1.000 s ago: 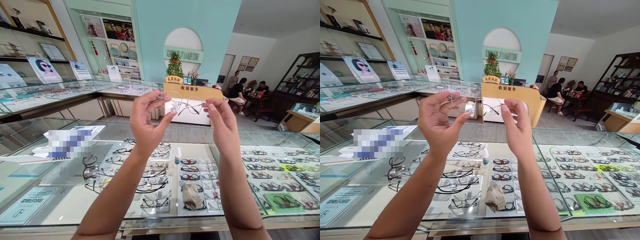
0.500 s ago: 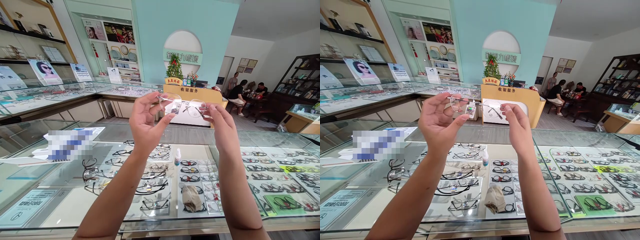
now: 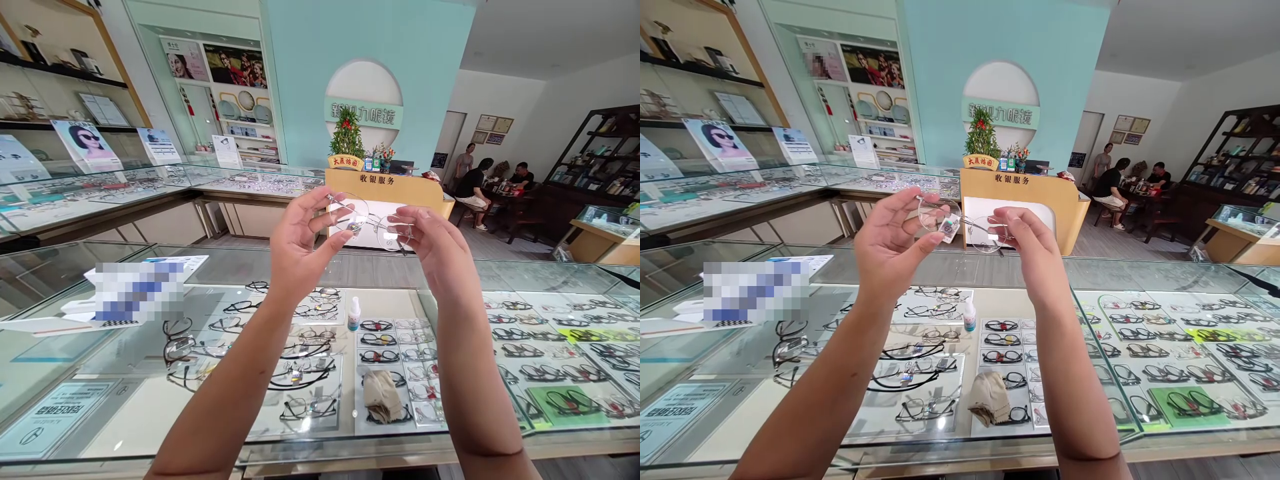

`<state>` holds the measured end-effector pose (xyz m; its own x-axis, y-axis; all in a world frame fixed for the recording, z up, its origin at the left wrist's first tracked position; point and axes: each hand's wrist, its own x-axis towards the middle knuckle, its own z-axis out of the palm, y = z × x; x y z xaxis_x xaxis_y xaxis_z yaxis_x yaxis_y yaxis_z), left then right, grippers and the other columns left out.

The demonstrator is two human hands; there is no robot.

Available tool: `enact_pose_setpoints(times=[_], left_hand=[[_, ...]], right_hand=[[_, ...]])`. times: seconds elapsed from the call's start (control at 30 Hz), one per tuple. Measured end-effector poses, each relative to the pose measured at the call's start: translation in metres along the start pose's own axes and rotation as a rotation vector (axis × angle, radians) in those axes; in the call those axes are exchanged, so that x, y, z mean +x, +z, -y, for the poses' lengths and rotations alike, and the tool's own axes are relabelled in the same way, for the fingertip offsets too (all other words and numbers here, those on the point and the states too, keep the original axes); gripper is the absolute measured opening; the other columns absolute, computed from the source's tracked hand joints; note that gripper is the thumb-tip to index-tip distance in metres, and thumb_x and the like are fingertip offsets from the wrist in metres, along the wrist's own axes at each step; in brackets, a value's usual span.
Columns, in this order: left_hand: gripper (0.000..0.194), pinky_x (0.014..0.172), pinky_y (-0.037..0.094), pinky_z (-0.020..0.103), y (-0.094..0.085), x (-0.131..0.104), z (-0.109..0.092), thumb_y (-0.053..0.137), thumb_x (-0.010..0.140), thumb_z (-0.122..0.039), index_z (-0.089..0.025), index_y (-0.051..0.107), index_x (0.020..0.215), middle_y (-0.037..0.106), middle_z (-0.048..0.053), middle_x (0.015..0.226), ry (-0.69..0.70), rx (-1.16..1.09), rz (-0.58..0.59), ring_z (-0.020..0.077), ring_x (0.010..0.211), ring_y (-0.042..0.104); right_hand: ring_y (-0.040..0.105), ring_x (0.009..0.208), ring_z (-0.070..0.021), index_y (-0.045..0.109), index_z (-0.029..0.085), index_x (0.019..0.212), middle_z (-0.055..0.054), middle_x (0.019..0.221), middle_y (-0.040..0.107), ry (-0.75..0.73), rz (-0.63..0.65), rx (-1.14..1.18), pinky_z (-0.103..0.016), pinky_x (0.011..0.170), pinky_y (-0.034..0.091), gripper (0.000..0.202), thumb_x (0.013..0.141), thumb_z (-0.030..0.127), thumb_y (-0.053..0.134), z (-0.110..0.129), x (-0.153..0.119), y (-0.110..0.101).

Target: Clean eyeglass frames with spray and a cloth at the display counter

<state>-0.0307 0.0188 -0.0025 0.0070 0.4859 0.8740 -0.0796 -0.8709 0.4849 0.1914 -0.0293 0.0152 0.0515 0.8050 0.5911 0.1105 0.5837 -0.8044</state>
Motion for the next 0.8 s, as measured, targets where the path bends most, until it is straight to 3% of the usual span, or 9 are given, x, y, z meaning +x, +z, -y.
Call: enact_pose_setpoints(times=[0.17,0.4,0.5,0.6,0.8], left_hand=[[0.065,0.106,0.07,0.05,-0.007,0.001,-0.006,0.097,0.084,-0.041,-0.029,0.069,0.141,0.077,0.013,0.141,-0.048,-0.049,0.107,0.0319,0.121,0.081],[0.064,0.105,0.071,0.052,-0.018,0.001,-0.01,0.098,0.082,-0.035,-0.029,0.073,0.141,0.078,0.013,0.141,-0.114,-0.041,0.218,0.0337,0.124,0.08],[0.062,0.103,0.072,0.05,-0.018,0.001,-0.01,0.098,0.083,-0.037,-0.03,0.073,0.14,0.078,0.013,0.142,-0.136,-0.056,0.254,0.032,0.12,0.081],[0.063,0.105,0.07,0.051,-0.019,0.001,-0.009,0.097,0.085,-0.04,-0.031,0.072,0.143,0.077,0.013,0.144,-0.145,-0.022,0.296,0.0328,0.121,0.081],[0.063,0.127,0.054,0.057,-0.022,0.003,-0.007,0.095,0.086,-0.044,-0.031,0.074,0.144,0.077,0.012,0.145,-0.074,0.107,0.309,0.0351,0.141,0.071]], right_hand=[[0.077,0.119,-0.0279,0.081,0.026,0.117,-0.01,0.128,0.083,0.099,0.048,0.015,-0.049,0.105,0.062,0.051,0.101,0.072,0.065,-0.003,0.004,-0.006],[0.077,0.11,-0.0267,0.085,0.027,0.113,-0.009,0.117,0.084,0.189,0.173,-0.063,-0.048,0.103,0.061,0.063,0.099,0.084,0.061,-0.007,0.005,-0.014],[0.076,0.113,-0.0261,0.085,0.029,0.115,-0.008,0.127,0.083,0.169,0.188,-0.048,-0.048,0.105,0.061,0.058,0.098,0.081,0.066,-0.004,0.004,-0.012],[0.077,0.111,-0.0253,0.085,0.029,0.116,-0.007,0.124,0.084,0.191,0.251,-0.047,-0.047,0.104,0.061,0.05,0.096,0.074,0.074,0.001,0.003,-0.01],[0.078,0.099,-0.0215,0.083,0.025,0.116,-0.007,0.112,0.086,0.256,0.292,0.01,-0.044,0.099,0.062,0.038,0.089,0.052,0.088,0.006,0.003,-0.009]])
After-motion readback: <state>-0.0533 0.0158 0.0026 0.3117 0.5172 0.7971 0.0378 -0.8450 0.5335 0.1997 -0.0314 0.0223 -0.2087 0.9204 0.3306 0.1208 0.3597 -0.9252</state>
